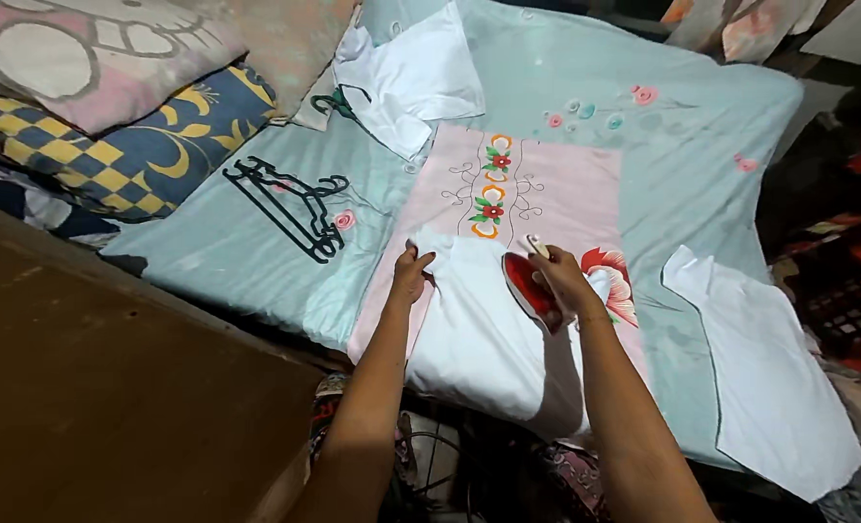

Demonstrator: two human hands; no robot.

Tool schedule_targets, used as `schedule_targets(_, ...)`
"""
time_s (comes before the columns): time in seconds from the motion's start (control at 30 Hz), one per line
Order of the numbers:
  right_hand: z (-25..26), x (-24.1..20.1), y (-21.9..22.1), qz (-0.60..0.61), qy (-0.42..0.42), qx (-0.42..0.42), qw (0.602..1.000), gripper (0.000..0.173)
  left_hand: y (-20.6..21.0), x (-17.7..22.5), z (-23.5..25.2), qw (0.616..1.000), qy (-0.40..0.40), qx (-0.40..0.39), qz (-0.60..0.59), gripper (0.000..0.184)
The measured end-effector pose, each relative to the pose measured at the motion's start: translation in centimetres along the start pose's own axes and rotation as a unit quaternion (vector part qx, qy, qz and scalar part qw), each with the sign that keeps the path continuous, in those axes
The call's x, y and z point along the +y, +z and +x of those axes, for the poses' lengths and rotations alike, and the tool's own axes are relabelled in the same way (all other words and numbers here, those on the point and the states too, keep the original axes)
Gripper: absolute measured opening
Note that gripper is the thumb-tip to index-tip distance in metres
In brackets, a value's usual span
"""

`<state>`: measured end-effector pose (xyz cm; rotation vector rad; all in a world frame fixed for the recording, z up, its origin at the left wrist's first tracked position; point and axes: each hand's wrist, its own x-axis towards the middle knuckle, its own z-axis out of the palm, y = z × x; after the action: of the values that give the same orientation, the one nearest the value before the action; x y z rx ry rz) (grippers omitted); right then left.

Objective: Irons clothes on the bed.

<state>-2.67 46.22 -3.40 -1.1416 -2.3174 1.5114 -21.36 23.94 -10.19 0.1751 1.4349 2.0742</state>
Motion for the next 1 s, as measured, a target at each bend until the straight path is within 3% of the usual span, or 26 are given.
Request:
schedule_targets(0.1, -2.1, 0.3, -0.5, -0.003, -0.052, -0.101, 0.994, 0.031, -0.1, -0.2, -0.2, 1.0, 0.012, 0.01, -0.017, 0.029)
schedule_targets(0.23, -0.8, -0.3, 1.1, -0.032, -0.045, -0.028, 0.998, 0.035, 0.0, -0.3, -0.6, 0.998, 0.045, 0.052, -0.007, 0.027)
schedule_targets(0.3, 0.8, -1.1, 2.5, -0.049, -0.042, 0.015, 0.998, 0.038, 0.0, 0.0, -0.9, 0.987, 0.068, 0.107, 0.1, 0.028)
schedule_targets(0.4, 3.6, -1.7, 3.9, -0.059, -0.037, 0.05, 0.996, 0.039, -0.2, 1.6, -1.9, 0.929, 0.07, 0.169, 0.323, 0.034)
schedule_targets(0.47, 5.0, -2.0, 4.4, -0.058, -0.028, 0.074, 0.995, 0.039, -0.3, 2.0, -2.3, 0.894, 0.096, 0.169, 0.404, 0.037)
schedule_targets(0.53, 5.4, -2.4, 4.7, -0.056, -0.014, 0.07, 0.996, 0.04, -0.5, 2.1, -2.5, 0.885, 0.104, 0.145, 0.431, 0.041)
schedule_targets(0.63, 4.0, -2.6, 3.8, -0.034, -0.029, -0.014, 0.999, 0.038, -0.9, 1.7, -2.6, 0.89, 0.103, 0.096, 0.434, 0.045)
schedule_targets(0.77, 2.2, -2.9, 2.8, -0.018, -0.062, -0.172, 0.983, 0.027, -1.2, 1.2, -2.3, 0.904, 0.115, 0.094, 0.402, 0.038)
schedule_targets(1.0, 4.1, -4.2, 7.0, -0.05, -0.047, 0.0, 0.998, 0.04, -1.4, 0.4, -2.1, 0.918, 0.1, 0.113, 0.366, 0.036)
